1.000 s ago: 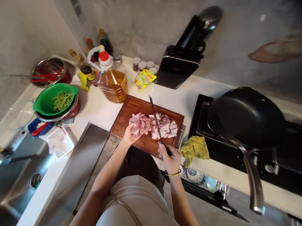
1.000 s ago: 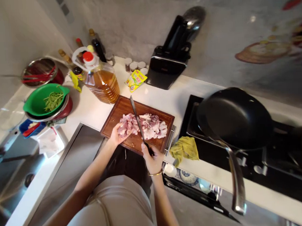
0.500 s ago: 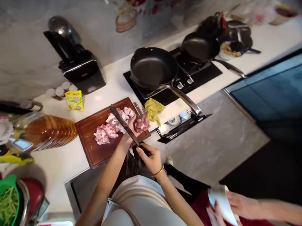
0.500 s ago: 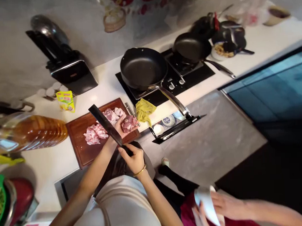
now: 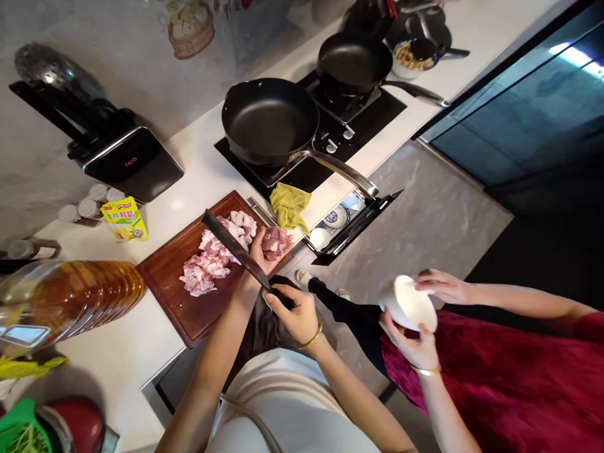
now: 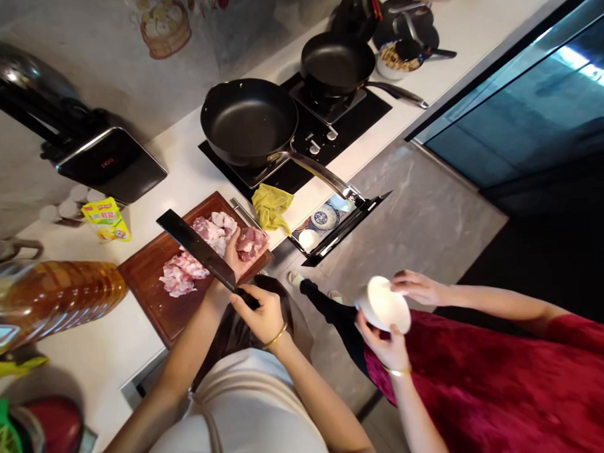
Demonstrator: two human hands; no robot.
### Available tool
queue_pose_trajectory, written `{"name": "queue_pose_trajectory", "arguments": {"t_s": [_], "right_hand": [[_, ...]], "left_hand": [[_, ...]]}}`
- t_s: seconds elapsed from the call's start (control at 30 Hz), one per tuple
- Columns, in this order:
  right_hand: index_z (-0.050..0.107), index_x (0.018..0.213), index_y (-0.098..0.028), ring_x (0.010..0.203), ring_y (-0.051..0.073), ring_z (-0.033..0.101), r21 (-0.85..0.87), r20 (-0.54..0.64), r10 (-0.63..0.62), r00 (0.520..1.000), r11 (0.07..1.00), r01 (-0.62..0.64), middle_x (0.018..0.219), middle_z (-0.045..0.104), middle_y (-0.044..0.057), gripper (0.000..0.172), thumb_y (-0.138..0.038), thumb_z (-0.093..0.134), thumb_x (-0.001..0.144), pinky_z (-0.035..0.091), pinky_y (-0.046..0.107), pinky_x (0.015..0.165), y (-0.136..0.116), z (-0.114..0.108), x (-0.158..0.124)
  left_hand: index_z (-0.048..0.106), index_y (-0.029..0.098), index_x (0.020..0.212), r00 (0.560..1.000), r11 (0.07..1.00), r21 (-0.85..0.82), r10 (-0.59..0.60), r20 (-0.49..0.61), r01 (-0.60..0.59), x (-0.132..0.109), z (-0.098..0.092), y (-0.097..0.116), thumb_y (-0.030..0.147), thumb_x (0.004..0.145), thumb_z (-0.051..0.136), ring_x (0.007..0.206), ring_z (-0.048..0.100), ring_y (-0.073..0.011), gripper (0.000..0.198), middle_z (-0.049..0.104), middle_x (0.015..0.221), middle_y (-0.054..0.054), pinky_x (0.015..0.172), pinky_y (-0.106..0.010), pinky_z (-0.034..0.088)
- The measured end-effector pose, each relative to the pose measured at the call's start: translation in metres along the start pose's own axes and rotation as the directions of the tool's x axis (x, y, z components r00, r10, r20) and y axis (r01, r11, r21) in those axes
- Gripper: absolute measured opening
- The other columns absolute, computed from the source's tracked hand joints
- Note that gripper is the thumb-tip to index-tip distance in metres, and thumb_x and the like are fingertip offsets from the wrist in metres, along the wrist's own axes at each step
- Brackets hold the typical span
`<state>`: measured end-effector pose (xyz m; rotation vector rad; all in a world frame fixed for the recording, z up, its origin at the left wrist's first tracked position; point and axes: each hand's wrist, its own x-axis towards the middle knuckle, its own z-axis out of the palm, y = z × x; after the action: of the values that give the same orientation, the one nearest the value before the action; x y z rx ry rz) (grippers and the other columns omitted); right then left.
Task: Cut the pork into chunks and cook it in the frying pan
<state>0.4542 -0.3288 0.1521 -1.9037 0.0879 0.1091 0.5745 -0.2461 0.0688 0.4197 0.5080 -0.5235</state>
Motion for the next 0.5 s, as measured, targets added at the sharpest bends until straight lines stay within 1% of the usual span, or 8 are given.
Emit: {"name": "queue_pose_trajectory", "arguments": {"t_s": [0.1,0.2,0.27,0.33,0.4,0.43,0.5], "right_hand": [[0.073,0.089,-0.018,0.064,0.016,0.063,0.016,0.012,-0.001,1.000,1.000,0.001,0.075,0.071,0.004,0.025,-0.040,0.063,0.081,0.050,0.025,0.062,-0.004,0.001,0.000],[0.073,0.090,-0.018,0.067,0.017,0.065,0.042,0.036,-0.001,0.999,0.999,-0.001,0.078,0.072,0.004,0.026,-0.040,0.064,0.081,0.051,0.026,0.064,-0.006,0.001,0.001],[0.072,0.091,-0.018,0.068,0.017,0.066,0.051,0.044,-0.004,0.999,0.999,0.001,0.079,0.073,0.004,0.025,-0.040,0.064,0.081,0.051,0.026,0.066,-0.007,0.000,0.002],[0.072,0.091,-0.019,0.069,0.017,0.066,0.057,0.048,-0.010,0.999,0.998,0.007,0.080,0.073,0.004,0.024,-0.039,0.065,0.080,0.052,0.026,0.066,-0.006,-0.001,0.004],[0.072,0.091,-0.019,0.069,0.017,0.067,0.063,0.056,-0.025,0.998,0.998,0.021,0.080,0.073,0.004,0.024,-0.039,0.065,0.080,0.053,0.027,0.066,-0.006,-0.002,0.006],[0.072,0.091,-0.019,0.069,0.017,0.067,0.063,0.063,-0.036,0.997,0.998,0.032,0.080,0.073,0.004,0.023,-0.038,0.065,0.080,0.053,0.027,0.066,-0.006,-0.002,0.007],[0.072,0.091,-0.019,0.069,0.018,0.066,0.058,0.076,-0.063,0.995,0.997,0.058,0.080,0.073,0.004,0.023,-0.037,0.066,0.080,0.053,0.027,0.066,-0.007,-0.003,0.011]], "left_hand": [[0.062,0.019,0.092,1.000,1.000,0.016,0.016,-0.022,-0.016,0.002,-0.005,0.003,0.043,0.081,0.064,0.094,0.066,-0.0187,0.026,0.069,0.093,-0.006,0.080,-0.030,0.056],[0.062,0.019,0.090,0.999,0.999,0.016,0.036,-0.011,-0.036,0.001,-0.007,0.007,0.039,0.081,0.064,0.084,0.067,-0.0126,0.022,0.068,0.090,-0.004,0.064,-0.018,0.053],[0.063,0.019,0.089,0.997,0.996,0.036,0.079,-0.010,-0.079,-0.002,-0.004,0.010,0.038,0.081,0.064,0.080,0.066,-0.0109,0.022,0.067,0.087,-0.003,0.058,-0.015,0.050],[0.063,0.019,0.089,0.989,0.981,0.131,0.148,-0.012,-0.145,-0.007,0.001,0.012,0.041,0.081,0.063,0.073,0.065,-0.0102,0.023,0.067,0.083,-0.002,0.054,-0.015,0.048],[0.064,0.020,0.090,0.970,0.924,0.301,0.241,0.017,-0.235,-0.012,0.009,0.012,0.042,0.080,0.064,0.070,0.064,-0.0113,0.025,0.068,0.080,-0.003,0.054,-0.017,0.048],[0.064,0.020,0.090,0.957,0.873,0.397,0.286,0.057,-0.285,-0.012,0.014,0.011,0.041,0.078,0.065,0.071,0.064,-0.0126,0.024,0.068,0.080,-0.003,0.056,-0.018,0.049],[0.066,0.020,0.088,0.923,0.729,0.571,0.343,0.172,-0.377,-0.010,0.023,0.005,0.036,0.073,0.071,0.081,0.064,-0.0165,0.022,0.068,0.084,-0.004,0.066,-0.022,0.051]]}}
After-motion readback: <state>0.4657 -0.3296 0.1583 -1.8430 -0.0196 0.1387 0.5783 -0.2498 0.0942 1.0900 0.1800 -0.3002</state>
